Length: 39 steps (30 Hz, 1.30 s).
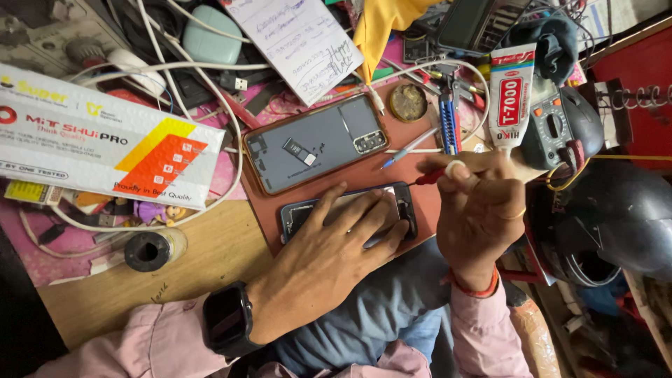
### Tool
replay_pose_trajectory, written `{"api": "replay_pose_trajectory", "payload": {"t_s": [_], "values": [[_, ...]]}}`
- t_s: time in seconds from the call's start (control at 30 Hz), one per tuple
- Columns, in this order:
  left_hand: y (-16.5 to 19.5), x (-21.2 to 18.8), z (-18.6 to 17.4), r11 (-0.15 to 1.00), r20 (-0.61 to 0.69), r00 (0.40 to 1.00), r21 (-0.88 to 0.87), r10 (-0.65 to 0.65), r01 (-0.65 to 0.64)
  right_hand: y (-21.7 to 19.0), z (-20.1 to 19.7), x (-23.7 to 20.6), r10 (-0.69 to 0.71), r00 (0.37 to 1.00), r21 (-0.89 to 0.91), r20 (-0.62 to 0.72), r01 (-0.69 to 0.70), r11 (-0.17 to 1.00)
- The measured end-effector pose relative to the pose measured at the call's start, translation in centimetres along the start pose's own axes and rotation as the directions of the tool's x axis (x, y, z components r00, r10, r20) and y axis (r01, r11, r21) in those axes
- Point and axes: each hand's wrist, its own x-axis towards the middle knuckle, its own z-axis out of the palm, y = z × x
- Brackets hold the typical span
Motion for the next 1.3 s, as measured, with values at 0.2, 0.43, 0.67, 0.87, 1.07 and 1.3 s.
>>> {"api": "replay_pose_trajectory", "payload": {"t_s": [0.2,0.43,0.67,0.87,1.07,1.3], "values": [[-0.1,-0.2,0.1,1.0,-0.016,1.0,0.022,0.01,-0.009,0.8,-0.6,0.3,-0.087,0.996,-0.171,-0.009,0.084,0.982],[0.0,-0.5,0.8,1.0,-0.055,0.998,-0.006,-0.015,0.015,-1.5,0.6,3.2,0.174,0.964,-0.05,0.199,-0.167,0.985],[0.0,-0.7,1.0,1.0,-0.088,0.996,-0.011,-0.007,0.007,0.1,4.7,7.6,0.02,0.759,-0.293,0.65,0.227,0.929],[-0.2,-0.9,1.0,1.0,-0.079,0.997,-0.007,0.001,-0.002,0.4,6.0,7.5,0.045,0.729,-0.326,0.683,0.249,0.912],[-0.1,-0.8,1.2,1.0,-0.096,0.995,-0.016,0.003,-0.004,0.3,6.5,7.5,0.111,0.748,-0.429,0.655,0.246,0.869],[-0.1,-0.8,0.9,1.0,-0.11,0.994,-0.028,-0.005,0.002,0.6,7.1,7.3,0.049,0.739,-0.46,0.672,0.365,0.809]]}}
